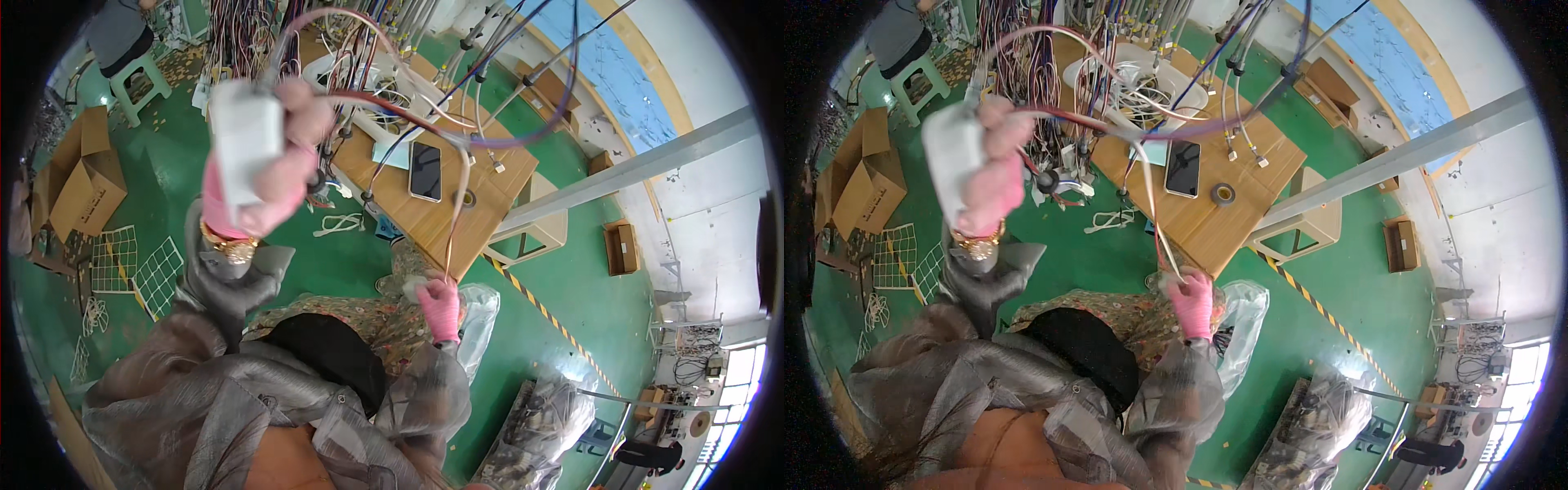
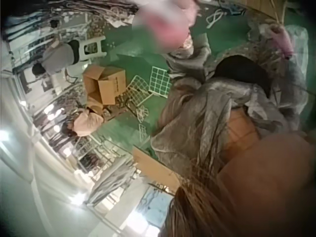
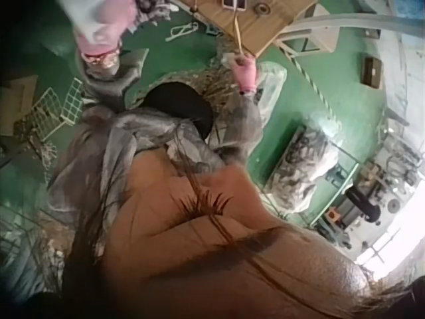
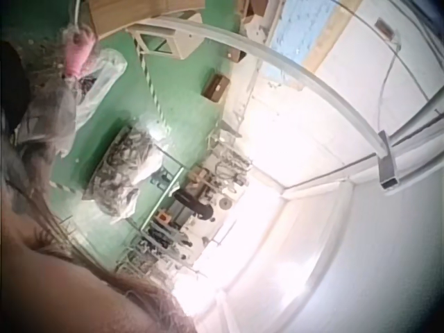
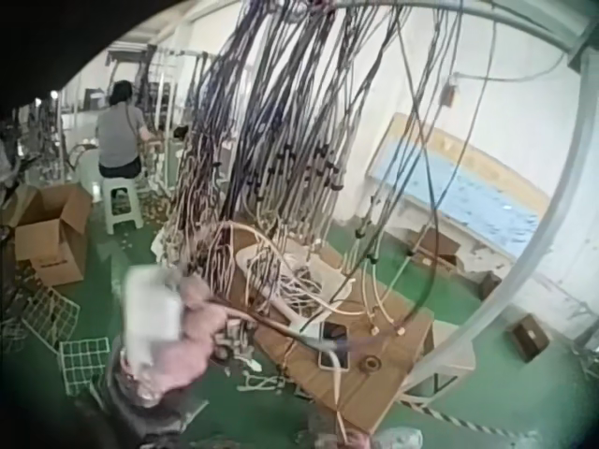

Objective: Assembling complex wire harnesses by inserting wires into connector housings and organizing wire bundles.

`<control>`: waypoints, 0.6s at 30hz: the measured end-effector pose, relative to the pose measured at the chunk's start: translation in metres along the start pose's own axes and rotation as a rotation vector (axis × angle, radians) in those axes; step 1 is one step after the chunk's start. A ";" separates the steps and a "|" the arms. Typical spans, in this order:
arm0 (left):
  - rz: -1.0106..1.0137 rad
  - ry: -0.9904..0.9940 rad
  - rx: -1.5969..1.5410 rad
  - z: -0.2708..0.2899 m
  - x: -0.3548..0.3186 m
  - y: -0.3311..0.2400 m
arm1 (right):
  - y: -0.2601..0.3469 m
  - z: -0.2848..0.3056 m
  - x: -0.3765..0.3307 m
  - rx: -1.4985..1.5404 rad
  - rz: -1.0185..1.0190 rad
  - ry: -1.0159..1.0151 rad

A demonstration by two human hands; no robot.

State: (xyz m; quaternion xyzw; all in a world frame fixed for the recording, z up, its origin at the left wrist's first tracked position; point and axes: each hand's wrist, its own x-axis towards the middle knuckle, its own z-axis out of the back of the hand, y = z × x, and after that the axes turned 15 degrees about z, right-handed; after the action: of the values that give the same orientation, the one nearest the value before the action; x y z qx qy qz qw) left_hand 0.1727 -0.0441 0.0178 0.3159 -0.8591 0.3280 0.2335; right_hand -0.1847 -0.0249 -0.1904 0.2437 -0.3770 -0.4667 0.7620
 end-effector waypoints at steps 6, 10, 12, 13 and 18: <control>-0.149 0.000 0.203 -0.011 -0.020 -0.039 | -0.002 -0.016 -0.016 0.277 -0.172 0.194; -0.361 -0.186 0.284 -0.014 -0.032 -0.036 | 0.026 0.002 -0.020 0.079 -0.357 0.199; -0.398 -0.283 0.309 -0.012 -0.038 -0.036 | 0.041 0.018 -0.027 -0.047 -0.070 -0.096; -0.406 -0.294 0.332 -0.010 -0.040 -0.035 | 0.048 0.028 -0.034 -0.001 -0.131 -0.278; -0.380 -0.754 0.392 0.005 -0.047 -0.010 | 0.054 0.068 -0.075 -0.345 -0.208 -0.600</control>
State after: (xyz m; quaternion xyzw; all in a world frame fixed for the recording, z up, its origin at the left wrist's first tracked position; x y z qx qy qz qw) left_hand 0.2108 -0.0349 -0.0095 0.6030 -0.7328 0.2980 -0.1034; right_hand -0.2315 0.0647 -0.1362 0.0009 -0.4726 -0.6493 0.5958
